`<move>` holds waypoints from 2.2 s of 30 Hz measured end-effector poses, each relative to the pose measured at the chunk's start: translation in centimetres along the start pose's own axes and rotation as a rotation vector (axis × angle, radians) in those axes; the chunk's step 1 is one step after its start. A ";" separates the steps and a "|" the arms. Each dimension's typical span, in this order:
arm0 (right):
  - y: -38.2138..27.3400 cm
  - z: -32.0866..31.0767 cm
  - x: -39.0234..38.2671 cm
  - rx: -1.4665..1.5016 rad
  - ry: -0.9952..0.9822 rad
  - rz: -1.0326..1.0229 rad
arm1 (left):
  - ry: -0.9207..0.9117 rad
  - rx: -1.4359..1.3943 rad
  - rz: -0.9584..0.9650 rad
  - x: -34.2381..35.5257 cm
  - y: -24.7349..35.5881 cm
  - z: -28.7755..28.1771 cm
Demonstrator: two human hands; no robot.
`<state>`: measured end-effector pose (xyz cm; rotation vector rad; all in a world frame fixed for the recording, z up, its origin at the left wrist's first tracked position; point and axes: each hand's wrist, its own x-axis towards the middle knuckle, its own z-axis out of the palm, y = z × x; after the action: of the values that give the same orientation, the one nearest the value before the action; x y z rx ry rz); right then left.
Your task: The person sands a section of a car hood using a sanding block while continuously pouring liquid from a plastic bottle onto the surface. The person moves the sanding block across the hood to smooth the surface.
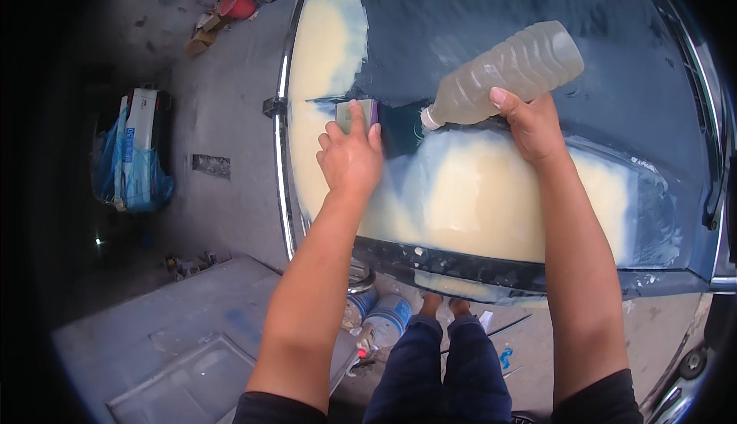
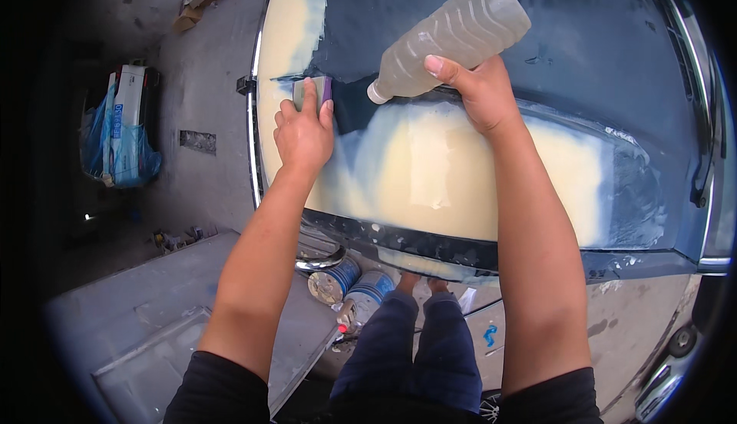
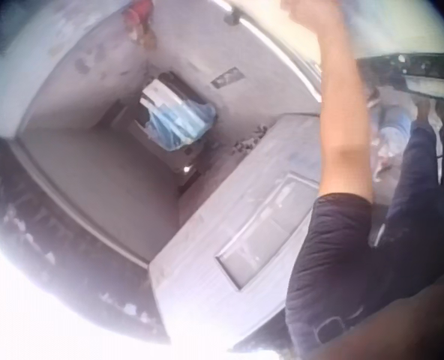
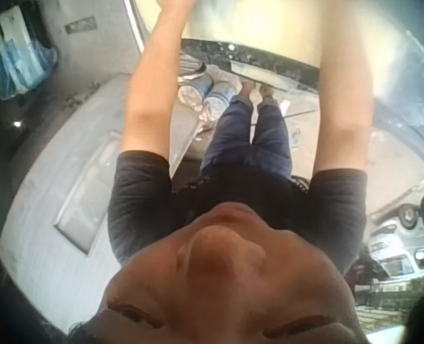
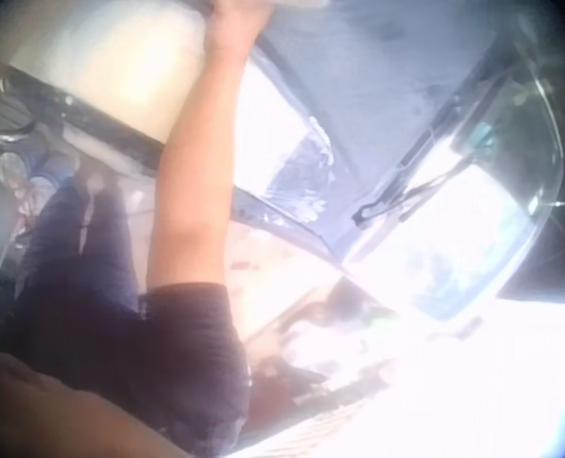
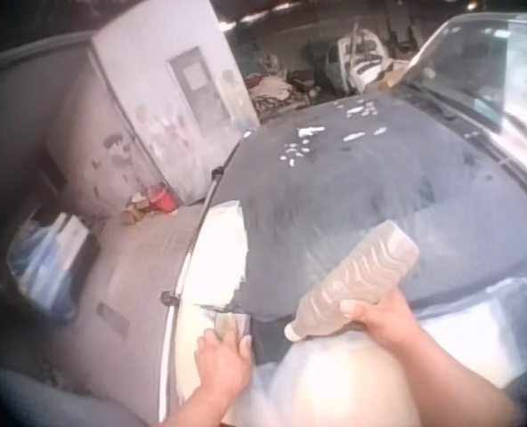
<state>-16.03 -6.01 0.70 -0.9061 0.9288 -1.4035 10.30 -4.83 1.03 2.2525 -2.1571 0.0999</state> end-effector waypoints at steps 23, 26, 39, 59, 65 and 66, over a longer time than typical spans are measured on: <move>-0.1 -0.2 0.3 -0.045 -0.011 -0.024 | -0.025 0.001 0.054 -3.9 1.4 -0.6; 0.0 0.1 0.1 -0.007 -0.020 -0.001 | -0.004 -0.002 -0.001 -1.6 0.7 -0.1; -0.3 0.0 -0.1 -0.002 -0.009 0.027 | -0.009 -0.026 -0.010 -1.8 1.4 0.3; -0.5 -1.0 -0.1 -0.071 0.015 -0.012 | -0.038 -0.038 0.194 -14.8 0.0 0.6; 0.1 -0.4 0.0 -0.035 -0.031 0.003 | -0.091 -0.002 -0.127 -2.6 -4.8 0.6; 0.1 -0.1 0.1 -0.022 -0.042 0.006 | -0.104 0.026 -0.186 -0.3 -6.3 0.7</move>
<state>-16.10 -6.09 0.56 -0.9452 0.9155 -1.3670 16.63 -4.32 0.48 2.5130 -1.9894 0.0079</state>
